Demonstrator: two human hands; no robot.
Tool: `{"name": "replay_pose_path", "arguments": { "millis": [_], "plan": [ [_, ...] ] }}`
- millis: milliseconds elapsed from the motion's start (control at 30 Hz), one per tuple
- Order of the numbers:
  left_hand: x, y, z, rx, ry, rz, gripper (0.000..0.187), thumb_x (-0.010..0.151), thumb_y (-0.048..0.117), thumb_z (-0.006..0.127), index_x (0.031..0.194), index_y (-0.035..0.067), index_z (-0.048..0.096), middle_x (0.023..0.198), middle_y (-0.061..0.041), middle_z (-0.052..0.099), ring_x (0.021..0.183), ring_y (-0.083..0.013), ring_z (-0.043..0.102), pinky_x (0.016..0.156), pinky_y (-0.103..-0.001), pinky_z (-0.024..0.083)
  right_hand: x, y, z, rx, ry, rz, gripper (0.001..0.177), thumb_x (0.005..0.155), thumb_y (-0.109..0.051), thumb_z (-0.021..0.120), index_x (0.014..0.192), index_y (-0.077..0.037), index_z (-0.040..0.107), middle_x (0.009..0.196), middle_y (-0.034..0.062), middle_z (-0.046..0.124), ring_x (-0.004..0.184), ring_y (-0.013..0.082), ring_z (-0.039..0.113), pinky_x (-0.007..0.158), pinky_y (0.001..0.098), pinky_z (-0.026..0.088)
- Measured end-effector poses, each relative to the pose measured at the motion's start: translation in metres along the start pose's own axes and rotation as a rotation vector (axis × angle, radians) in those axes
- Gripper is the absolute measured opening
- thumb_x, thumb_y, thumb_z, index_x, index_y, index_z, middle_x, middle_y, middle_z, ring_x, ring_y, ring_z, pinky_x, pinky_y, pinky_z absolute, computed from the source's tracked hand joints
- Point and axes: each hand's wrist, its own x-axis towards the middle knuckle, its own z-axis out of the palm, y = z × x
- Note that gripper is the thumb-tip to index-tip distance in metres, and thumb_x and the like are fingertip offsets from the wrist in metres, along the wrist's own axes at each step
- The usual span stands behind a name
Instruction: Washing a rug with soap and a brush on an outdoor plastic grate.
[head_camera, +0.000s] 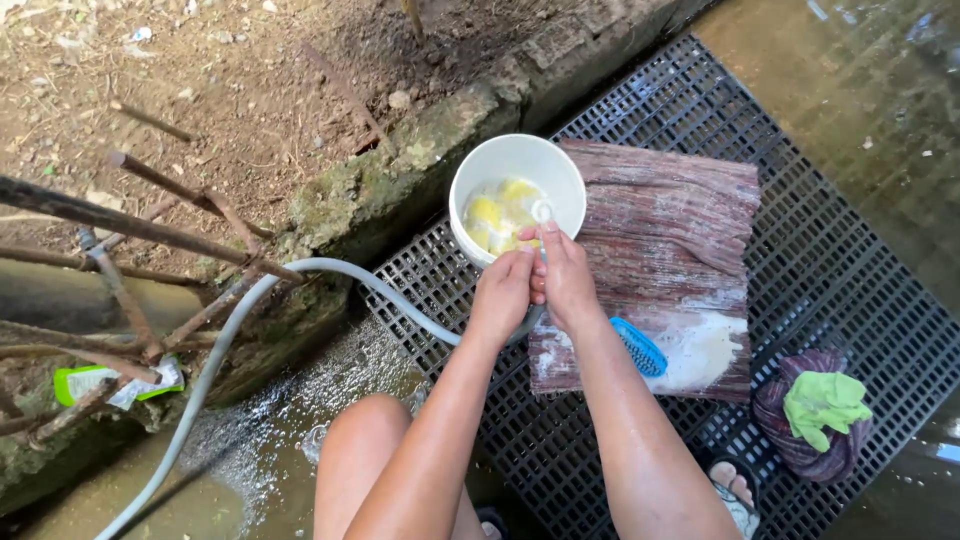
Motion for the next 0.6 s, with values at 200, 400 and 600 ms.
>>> {"name": "replay_pose_path", "arguments": {
  "millis": [200,400,600],
  "plan": [
    [-0.003,0.013,0.008,0.374,0.306,0.035,0.034,0.101,0.03,0.057,0.094,0.0,0.072,0.073,-0.014,0.071,0.061,-0.0214,0.067,0.061,-0.036,0.054,0.023,0.046,-0.008,-0.214,0.033,-0.174,0.048,0.112,-0.042,0.041,0.109,-0.005,0.071,0.079,0.0,0.058,0.066,0.0088,0.052,0.061,0.0262,0.042],
    [0.002,0.003,0.011,0.511,0.45,0.086,0.035,0.099,0.032,0.059,0.09,0.001,0.073,0.075,-0.019,0.071,0.066,-0.0276,0.068,0.066,-0.04,0.053,0.024,0.04,0.002,-0.203,0.045,-0.158,0.048,0.109,-0.036,0.041,0.113,0.0,0.072,0.105,0.0114,0.074,0.095,0.0167,0.067,0.09,0.0316,0.054],
    [0.005,-0.006,0.012,0.48,0.472,0.067,0.034,0.099,0.031,0.058,0.09,0.002,0.073,0.073,-0.017,0.072,0.065,-0.0253,0.068,0.066,-0.038,0.053,0.025,0.042,-0.003,-0.225,-0.014,-0.228,0.05,0.109,-0.038,0.04,0.116,0.0,0.071,0.109,0.0101,0.074,0.101,0.0158,0.068,0.094,0.0303,0.054]
  ]
}}
